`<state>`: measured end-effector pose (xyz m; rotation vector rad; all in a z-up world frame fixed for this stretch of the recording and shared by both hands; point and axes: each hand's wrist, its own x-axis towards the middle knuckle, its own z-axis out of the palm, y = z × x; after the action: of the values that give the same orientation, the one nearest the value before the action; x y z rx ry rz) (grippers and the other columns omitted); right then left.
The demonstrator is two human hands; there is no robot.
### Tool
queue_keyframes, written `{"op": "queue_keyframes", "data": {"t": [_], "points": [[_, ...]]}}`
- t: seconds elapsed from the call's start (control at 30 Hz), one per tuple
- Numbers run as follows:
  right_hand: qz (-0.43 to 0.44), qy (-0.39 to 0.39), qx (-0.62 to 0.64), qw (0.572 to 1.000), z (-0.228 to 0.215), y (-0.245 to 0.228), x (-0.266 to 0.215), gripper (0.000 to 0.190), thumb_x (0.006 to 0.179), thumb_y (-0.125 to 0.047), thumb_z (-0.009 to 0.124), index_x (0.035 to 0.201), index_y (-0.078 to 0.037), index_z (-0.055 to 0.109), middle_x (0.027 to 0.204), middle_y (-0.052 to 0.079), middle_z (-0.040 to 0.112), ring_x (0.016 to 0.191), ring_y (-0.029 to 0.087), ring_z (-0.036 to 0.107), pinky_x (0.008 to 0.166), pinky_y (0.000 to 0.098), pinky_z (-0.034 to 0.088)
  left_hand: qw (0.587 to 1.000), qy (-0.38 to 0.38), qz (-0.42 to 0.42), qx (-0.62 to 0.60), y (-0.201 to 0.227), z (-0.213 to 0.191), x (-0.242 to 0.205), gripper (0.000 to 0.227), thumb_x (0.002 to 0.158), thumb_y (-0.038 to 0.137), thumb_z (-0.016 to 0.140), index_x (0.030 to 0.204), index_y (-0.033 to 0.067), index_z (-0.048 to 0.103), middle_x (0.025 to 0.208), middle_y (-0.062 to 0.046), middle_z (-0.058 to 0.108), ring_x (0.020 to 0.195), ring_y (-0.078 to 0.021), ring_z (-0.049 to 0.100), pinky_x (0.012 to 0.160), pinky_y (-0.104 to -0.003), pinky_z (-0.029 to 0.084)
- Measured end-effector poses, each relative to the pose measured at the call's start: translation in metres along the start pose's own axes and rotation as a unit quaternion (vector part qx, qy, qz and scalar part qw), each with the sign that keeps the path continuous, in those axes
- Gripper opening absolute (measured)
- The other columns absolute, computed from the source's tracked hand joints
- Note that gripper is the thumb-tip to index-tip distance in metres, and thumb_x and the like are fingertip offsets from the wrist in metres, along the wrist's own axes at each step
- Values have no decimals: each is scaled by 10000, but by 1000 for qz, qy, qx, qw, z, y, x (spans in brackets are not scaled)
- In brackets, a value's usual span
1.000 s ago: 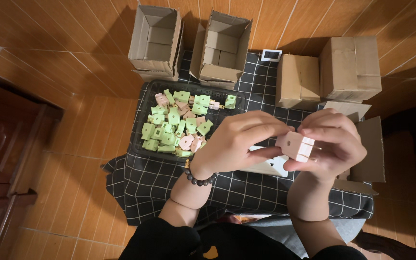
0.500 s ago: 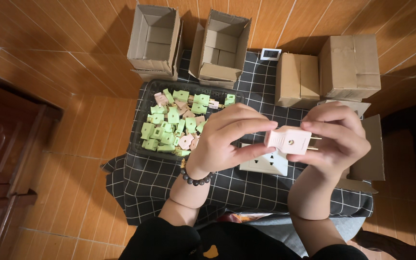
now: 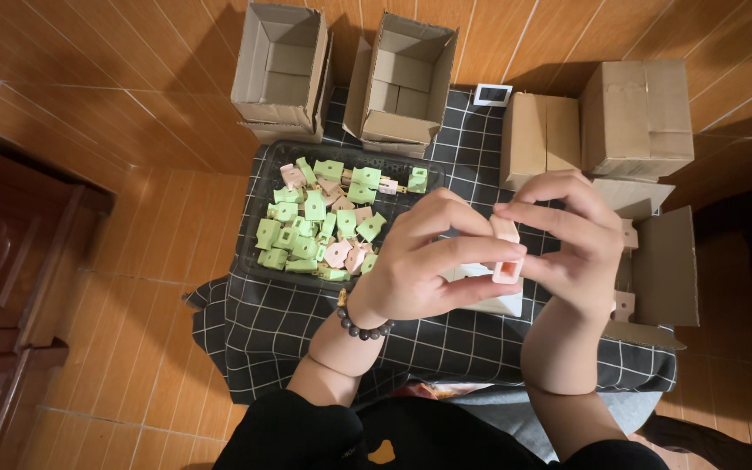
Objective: The person picks up plastic plug housings, fits metal prongs into them by hand, and places the assembled components into cardboard boxes.
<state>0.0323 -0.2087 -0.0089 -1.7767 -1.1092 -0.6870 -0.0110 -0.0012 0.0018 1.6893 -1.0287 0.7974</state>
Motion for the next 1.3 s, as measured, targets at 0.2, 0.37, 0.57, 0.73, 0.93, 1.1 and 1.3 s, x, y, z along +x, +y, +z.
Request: {"op": "queue_keyframes", "data": {"t": [0.2, 0.37, 0.57, 0.73, 0.93, 1.1, 1.3], "points": [[26, 23, -6, 999, -3, -7, 0, 383, 931, -315, 763, 1150, -3, 727, 1035, 119, 630, 955, 249, 629, 887, 378, 524, 1000, -1, -1, 9, 2, -4, 5, 276, 984, 229, 807, 1181, 86, 676, 1071, -81, 651, 962, -225, 627, 895, -376, 542], [2, 52, 18, 998, -11, 7, -8, 464, 838, -343, 817, 1102, 23, 712, 1018, 138, 631, 958, 271, 642, 886, 375, 553, 1000, 0, -15, 14, -8, -10, -2, 305, 994, 252, 787, 1226, 90, 673, 1090, -65, 659, 965, -211, 642, 888, -353, 544], [8, 79, 29, 996, -10, 7, -13, 612, 767, -576, 706, 963, 4, 706, 898, 111, 630, 857, 275, 621, 832, 397, 511, 997, -1, -76, -2, -1, -15, 6, 382, 900, 338, 819, 1128, 56, 700, 1024, -90, 660, 904, -216, 651, 823, -336, 549], [18, 79, 38, 996, -10, 4, -12, 641, 770, -609, 667, 937, 9, 707, 856, 110, 624, 819, 270, 621, 792, 381, 514, 996, -7, -94, -1, 0, -14, 8, 395, 850, 379, 820, 1020, 44, 699, 956, -82, 648, 841, -196, 643, 754, -311, 541], [15, 72, 30, 997, -13, 5, -11, 474, 773, -337, 860, 1046, 16, 702, 946, 131, 633, 917, 282, 624, 855, 376, 531, 997, -17, -70, 7, -4, -17, 0, 313, 1037, 265, 733, 1292, 105, 649, 1149, -82, 653, 1033, -234, 656, 940, -366, 547], [0, 49, -4, 999, -14, 4, -7, 398, 870, -329, 802, 1085, -6, 712, 1037, 134, 626, 1001, 287, 611, 939, 412, 514, 999, -7, -33, 11, -2, -15, 5, 240, 1014, 136, 796, 1223, 100, 682, 1170, -75, 641, 1023, -245, 661, 947, -382, 566], [13, -26, -19, 999, -7, -4, 3, 361, 988, -374, 675, 1175, -69, 722, 1139, 111, 635, 1067, 261, 644, 1034, 420, 496, 1000, -22, -10, 16, 0, -2, 2, 283, 1016, 161, 825, 1253, 144, 670, 1196, -57, 616, 1096, -239, 652, 1005, -378, 607]]}}
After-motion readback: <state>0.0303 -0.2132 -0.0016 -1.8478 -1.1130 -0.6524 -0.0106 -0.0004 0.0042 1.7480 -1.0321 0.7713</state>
